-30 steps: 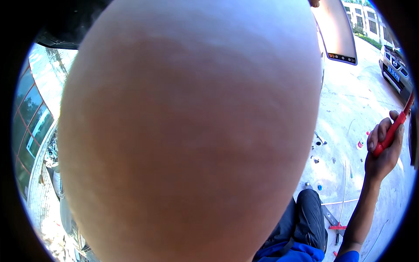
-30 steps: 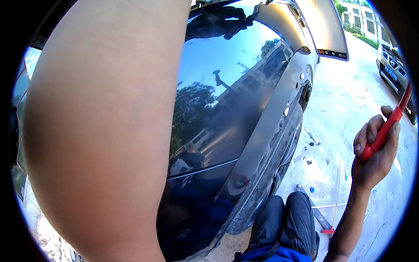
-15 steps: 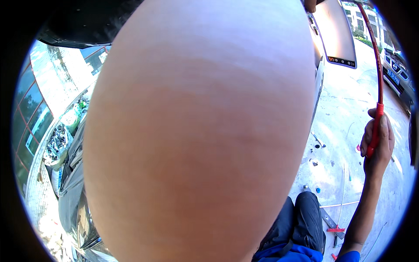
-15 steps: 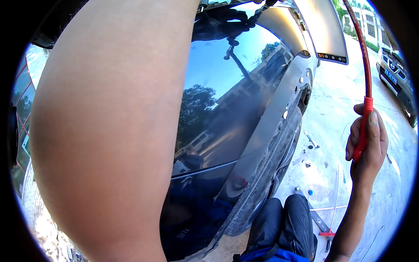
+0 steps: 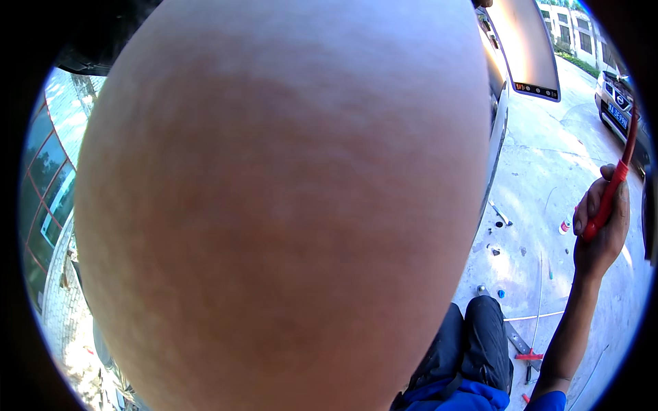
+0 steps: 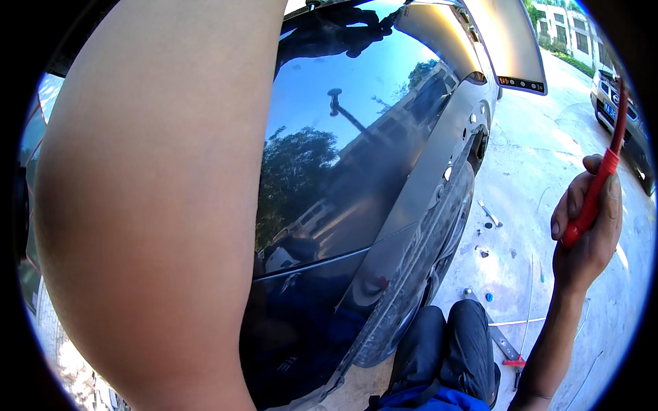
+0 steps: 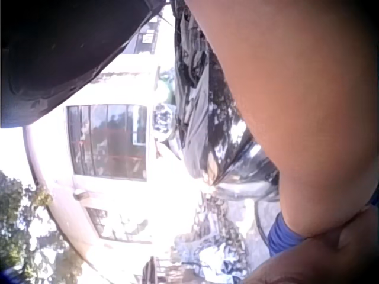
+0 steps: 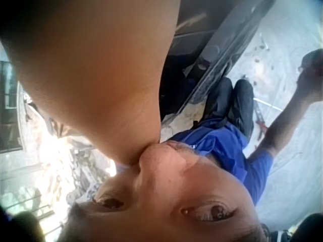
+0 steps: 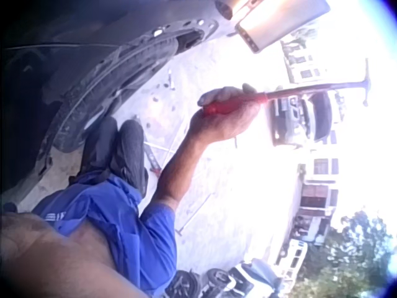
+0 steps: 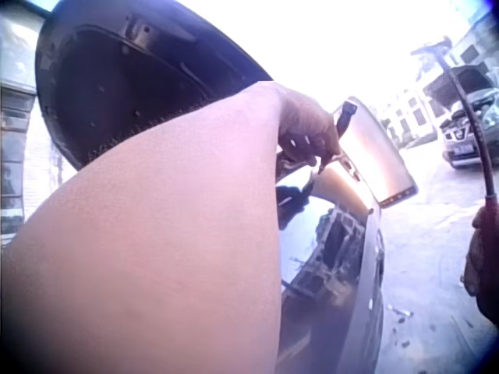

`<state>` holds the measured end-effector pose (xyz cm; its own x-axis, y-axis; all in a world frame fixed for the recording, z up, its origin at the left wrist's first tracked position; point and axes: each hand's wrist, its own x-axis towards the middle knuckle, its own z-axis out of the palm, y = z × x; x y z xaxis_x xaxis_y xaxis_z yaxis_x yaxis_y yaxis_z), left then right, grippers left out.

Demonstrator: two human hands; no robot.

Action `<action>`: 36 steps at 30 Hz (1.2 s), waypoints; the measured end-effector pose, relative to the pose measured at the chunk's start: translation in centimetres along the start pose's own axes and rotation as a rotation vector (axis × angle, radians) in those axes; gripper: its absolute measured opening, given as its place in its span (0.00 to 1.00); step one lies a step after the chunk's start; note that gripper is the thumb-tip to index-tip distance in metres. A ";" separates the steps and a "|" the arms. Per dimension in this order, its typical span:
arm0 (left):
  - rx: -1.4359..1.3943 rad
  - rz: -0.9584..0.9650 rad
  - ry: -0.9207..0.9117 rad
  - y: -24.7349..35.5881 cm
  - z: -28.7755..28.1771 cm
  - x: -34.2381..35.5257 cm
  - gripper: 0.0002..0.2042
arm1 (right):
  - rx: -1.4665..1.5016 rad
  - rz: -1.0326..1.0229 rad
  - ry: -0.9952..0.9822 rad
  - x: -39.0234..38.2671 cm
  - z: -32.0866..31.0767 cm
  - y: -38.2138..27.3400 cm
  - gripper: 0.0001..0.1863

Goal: The person uses a mallet and various metal rods to remove dents from a car's front fender while using a light panel to monitor the surface.

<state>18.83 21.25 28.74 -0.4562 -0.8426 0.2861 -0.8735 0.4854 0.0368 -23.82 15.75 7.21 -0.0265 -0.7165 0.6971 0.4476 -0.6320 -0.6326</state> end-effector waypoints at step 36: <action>-0.030 -0.027 -0.084 -1.3 1.0 4.5 0.09 | -0.108 0.159 -0.096 0.8 0.7 1.1 0.25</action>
<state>17.70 16.60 28.98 -0.4460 -0.8716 0.2032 -0.8810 0.4676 0.0721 -22.73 14.66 7.29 0.1246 -0.7817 0.6111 0.3410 -0.5447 -0.7662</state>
